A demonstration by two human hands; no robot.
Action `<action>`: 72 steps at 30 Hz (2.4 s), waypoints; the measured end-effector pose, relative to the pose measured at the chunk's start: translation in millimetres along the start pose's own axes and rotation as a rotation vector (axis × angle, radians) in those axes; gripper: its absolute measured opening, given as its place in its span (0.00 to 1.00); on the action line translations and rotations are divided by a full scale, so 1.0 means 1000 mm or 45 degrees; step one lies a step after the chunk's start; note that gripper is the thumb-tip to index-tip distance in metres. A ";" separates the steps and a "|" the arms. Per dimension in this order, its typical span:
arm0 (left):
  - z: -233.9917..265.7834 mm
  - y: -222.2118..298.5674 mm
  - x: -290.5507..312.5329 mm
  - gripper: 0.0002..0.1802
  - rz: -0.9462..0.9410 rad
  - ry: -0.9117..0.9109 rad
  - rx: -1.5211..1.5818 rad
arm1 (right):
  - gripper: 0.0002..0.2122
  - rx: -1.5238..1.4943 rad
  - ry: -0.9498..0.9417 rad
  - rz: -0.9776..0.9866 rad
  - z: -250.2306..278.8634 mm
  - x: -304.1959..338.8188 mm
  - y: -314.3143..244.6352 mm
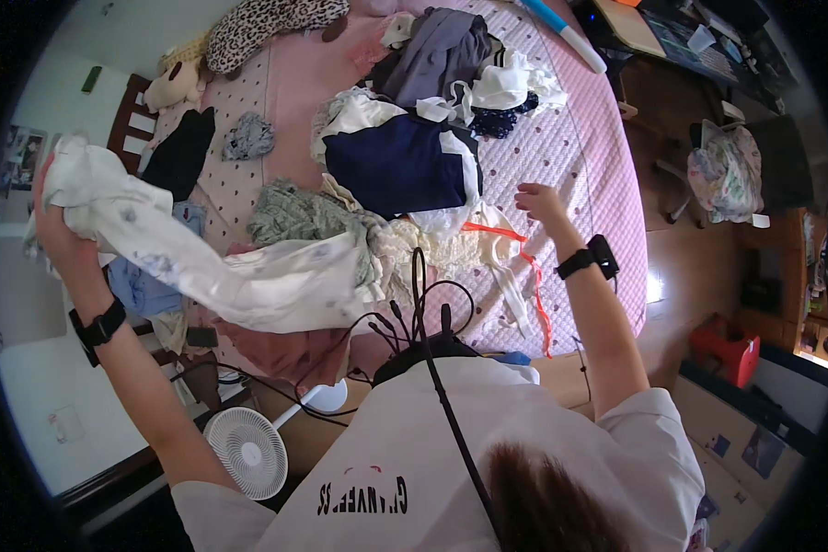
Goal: Sorting through and folding a pile of clothes on a bed.
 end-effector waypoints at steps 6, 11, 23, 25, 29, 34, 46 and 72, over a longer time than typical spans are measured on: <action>-0.047 -0.118 0.030 0.23 0.103 -0.110 -0.159 | 0.26 0.544 0.242 0.266 -0.050 -0.065 0.037; -0.089 -0.255 0.114 0.26 1.087 -0.600 -0.126 | 0.36 0.640 0.198 0.343 -0.092 -0.079 -0.008; -0.259 -0.257 0.250 0.27 1.884 -0.987 0.698 | 0.18 0.271 -0.497 0.473 -0.188 -0.062 -0.070; -0.286 -0.247 0.253 0.29 2.083 -0.661 1.472 | 0.17 0.108 -0.823 0.673 -0.221 -0.038 -0.066; -0.286 -0.291 0.255 0.13 1.447 -0.241 1.510 | 0.21 0.452 -1.097 0.533 -0.231 -0.015 -0.090; -0.266 -0.273 0.234 0.22 1.735 -0.073 1.470 | 0.18 0.138 -0.519 0.318 -0.150 -0.075 -0.048; -0.223 -0.269 0.249 0.20 1.848 -0.026 1.377 | 0.21 0.894 0.028 0.372 -0.114 -0.141 -0.013; -0.266 -0.258 0.233 0.19 1.726 -0.252 1.176 | 0.13 0.330 0.507 0.034 -0.107 -0.165 0.044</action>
Point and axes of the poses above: each hand's wrist, its own x-axis away from the middle knuckle, its own z-axis out of the back of the hand, y = z × x, the point moved 3 cm from there along -x, towards the middle knuckle, and after that the axes turned 10 degrees about -y, right-handed, at the moved point
